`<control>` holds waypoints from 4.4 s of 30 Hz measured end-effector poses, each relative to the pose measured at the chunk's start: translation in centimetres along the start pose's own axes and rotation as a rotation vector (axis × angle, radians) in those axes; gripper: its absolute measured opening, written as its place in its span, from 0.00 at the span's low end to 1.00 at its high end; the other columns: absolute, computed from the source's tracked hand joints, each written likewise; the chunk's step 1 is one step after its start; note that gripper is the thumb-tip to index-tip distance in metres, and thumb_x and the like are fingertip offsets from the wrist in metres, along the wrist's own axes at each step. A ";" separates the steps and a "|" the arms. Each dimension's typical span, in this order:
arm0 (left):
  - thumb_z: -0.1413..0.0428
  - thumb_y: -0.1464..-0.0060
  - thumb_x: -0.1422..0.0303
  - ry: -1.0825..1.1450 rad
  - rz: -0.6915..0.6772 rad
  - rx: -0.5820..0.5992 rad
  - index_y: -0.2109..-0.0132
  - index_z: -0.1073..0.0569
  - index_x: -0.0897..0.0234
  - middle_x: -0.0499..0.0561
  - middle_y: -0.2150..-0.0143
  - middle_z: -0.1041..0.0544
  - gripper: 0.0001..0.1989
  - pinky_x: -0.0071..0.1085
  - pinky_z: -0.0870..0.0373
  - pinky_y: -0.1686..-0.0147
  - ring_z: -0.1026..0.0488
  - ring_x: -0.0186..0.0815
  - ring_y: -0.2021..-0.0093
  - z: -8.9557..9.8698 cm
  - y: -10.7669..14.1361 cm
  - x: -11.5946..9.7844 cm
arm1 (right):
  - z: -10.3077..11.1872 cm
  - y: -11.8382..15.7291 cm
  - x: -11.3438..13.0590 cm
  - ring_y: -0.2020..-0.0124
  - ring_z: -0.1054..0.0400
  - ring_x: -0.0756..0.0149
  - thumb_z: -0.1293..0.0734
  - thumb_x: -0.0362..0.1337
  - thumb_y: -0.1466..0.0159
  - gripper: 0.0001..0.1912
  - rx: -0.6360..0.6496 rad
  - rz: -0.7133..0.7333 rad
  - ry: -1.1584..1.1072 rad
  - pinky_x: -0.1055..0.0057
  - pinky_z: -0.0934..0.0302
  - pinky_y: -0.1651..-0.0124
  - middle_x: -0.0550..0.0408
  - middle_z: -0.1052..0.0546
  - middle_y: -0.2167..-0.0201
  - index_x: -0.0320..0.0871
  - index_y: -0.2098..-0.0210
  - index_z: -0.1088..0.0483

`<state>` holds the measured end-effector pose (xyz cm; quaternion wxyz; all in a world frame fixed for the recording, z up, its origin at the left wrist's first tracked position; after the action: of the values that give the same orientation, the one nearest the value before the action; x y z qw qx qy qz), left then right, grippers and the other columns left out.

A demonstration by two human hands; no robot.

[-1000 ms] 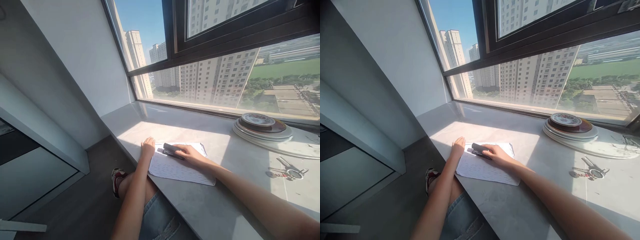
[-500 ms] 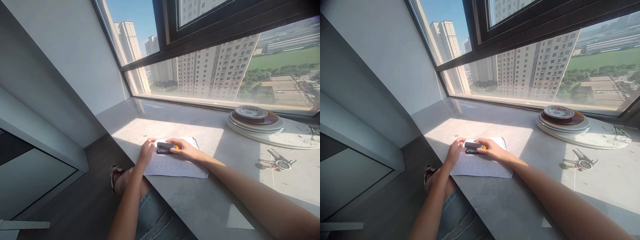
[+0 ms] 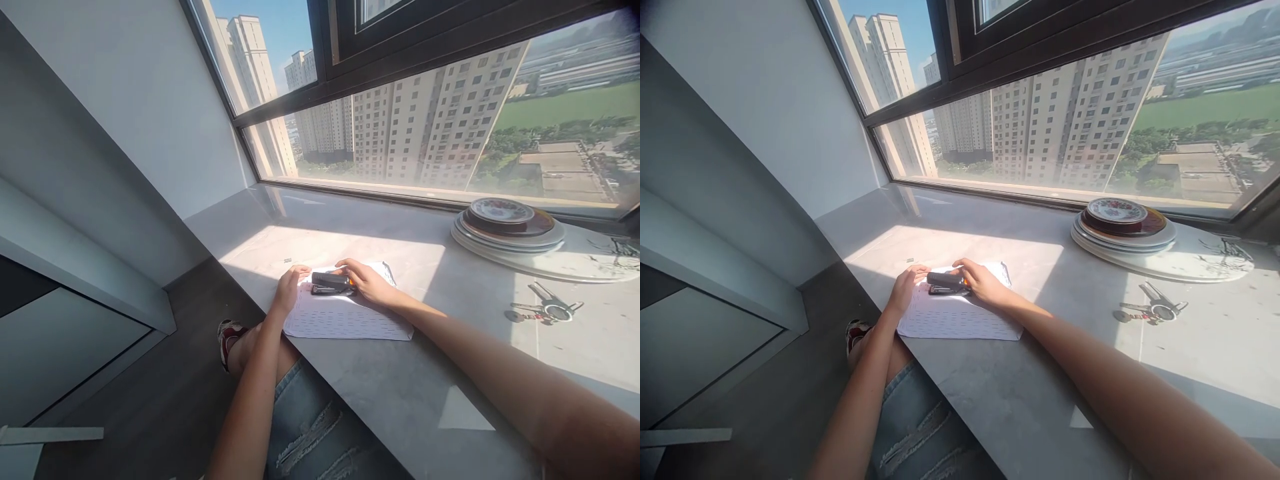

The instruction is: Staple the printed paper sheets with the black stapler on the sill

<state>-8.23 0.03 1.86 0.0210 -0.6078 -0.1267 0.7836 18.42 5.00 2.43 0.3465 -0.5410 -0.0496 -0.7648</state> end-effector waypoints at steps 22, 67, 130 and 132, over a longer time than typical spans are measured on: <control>0.50 0.28 0.52 -0.074 0.016 -0.014 0.51 0.21 0.60 0.57 0.48 0.16 0.19 0.47 0.24 0.40 0.19 0.49 0.43 -0.1 0.1 0.0 | -0.4 0.9 2.0 0.72 0.37 0.59 0.38 0.37 0.28 0.11 -0.084 -0.323 0.628 0.67 0.49 0.66 0.53 0.27 0.72 0.45 0.48 0.31; 0.41 0.35 0.53 0.468 0.181 -0.032 0.47 0.21 0.63 0.61 0.39 0.17 0.20 0.51 0.25 0.33 0.20 0.51 0.36 1.5 0.0 -0.6 | -1.3 2.3 2.3 0.35 0.29 0.45 0.38 0.36 0.25 0.20 -0.103 0.273 0.443 0.41 0.33 0.35 0.46 0.20 0.37 0.52 0.38 0.23; 0.35 0.40 0.41 0.290 -0.124 0.034 0.58 0.20 0.64 0.50 0.72 0.20 0.27 0.27 0.35 0.82 0.30 0.30 0.81 1.5 1.2 -1.9 | 2.8 1.4 2.1 0.59 0.32 0.57 0.33 0.34 0.25 0.08 -0.436 0.513 0.779 0.57 0.44 0.53 0.51 0.19 0.57 0.49 0.58 0.21; 0.39 0.35 0.50 0.113 -0.112 -0.294 0.66 0.23 0.62 0.47 0.75 0.24 0.20 0.27 0.36 0.79 0.31 0.30 0.79 2.5 0.5 -1.0 | 5.6 0.7 0.1 0.55 0.32 0.53 0.35 0.36 0.25 0.10 -0.503 0.250 0.854 0.56 0.43 0.53 0.47 0.20 0.55 0.48 0.59 0.20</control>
<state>-10.27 -1.03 3.27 -0.0175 -0.6394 -0.2721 0.7189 23.22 6.93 4.65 0.2838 -0.2486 0.3473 -0.8585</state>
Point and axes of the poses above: each hand's wrist, its own y-axis away from the middle knuckle, its own z-axis out of the back of the hand, x = y × z, the point moved 1 cm from there along -y, towards the middle knuckle
